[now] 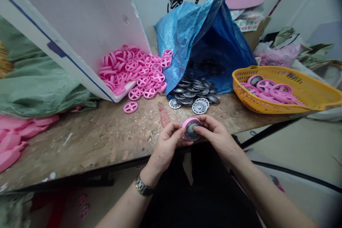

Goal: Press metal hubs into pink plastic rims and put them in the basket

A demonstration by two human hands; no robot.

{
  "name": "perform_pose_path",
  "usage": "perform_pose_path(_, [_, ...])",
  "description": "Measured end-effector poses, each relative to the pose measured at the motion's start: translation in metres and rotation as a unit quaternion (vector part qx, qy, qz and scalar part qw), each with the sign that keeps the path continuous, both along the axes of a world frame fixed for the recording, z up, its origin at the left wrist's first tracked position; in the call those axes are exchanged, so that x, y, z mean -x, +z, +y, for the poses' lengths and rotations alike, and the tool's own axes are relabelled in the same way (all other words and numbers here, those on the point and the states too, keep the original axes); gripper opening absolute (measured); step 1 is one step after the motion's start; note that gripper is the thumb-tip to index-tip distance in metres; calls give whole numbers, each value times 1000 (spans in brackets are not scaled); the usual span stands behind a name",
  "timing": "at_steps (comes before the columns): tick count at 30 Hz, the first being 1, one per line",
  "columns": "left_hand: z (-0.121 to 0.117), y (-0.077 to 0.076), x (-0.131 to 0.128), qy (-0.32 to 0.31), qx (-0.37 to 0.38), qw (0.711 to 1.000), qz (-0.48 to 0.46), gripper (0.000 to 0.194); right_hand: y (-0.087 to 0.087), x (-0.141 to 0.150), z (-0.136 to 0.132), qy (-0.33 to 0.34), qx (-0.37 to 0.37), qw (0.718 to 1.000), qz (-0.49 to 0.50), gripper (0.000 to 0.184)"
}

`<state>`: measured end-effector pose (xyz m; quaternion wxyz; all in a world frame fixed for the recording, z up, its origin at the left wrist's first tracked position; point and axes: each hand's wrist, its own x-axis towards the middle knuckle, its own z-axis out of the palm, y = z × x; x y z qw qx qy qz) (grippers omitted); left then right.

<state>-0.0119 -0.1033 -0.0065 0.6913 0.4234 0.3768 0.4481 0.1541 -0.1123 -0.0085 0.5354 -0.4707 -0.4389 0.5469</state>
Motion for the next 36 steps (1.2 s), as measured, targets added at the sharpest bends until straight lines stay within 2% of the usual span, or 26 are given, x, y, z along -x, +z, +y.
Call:
perform_pose_path(4, [0,2,2,-35,-47,997,53,23,-1,1,-2,-19,-9,1000,-20,28])
perform_pose_path(9, [-4,3,4,-72,-127,979,143,26,-4,2,-4,0,-19,1000,-22,25])
perform_pose_path(15, [-11,-4,-2,-31,-190,962,192,24,-3,2,-8,-11,-17,999,-32,22])
perform_pose_path(19, [-11,-6,-7,-19,-178,968,175,26,0,3,-10,-38,-21,998,-52,22])
perform_pose_path(25, [-8,0,-5,-77,-154,965,199,32,1,3,-8,-50,-11,998,-45,26])
perform_pose_path(31, [-12,-3,-2,-50,-133,970,197,42,1,2,-12,-2,-36,999,-23,21])
perform_pose_path(36, [-14,-5,-2,-52,-165,967,187,37,-1,4,-17,-30,-56,998,-29,17])
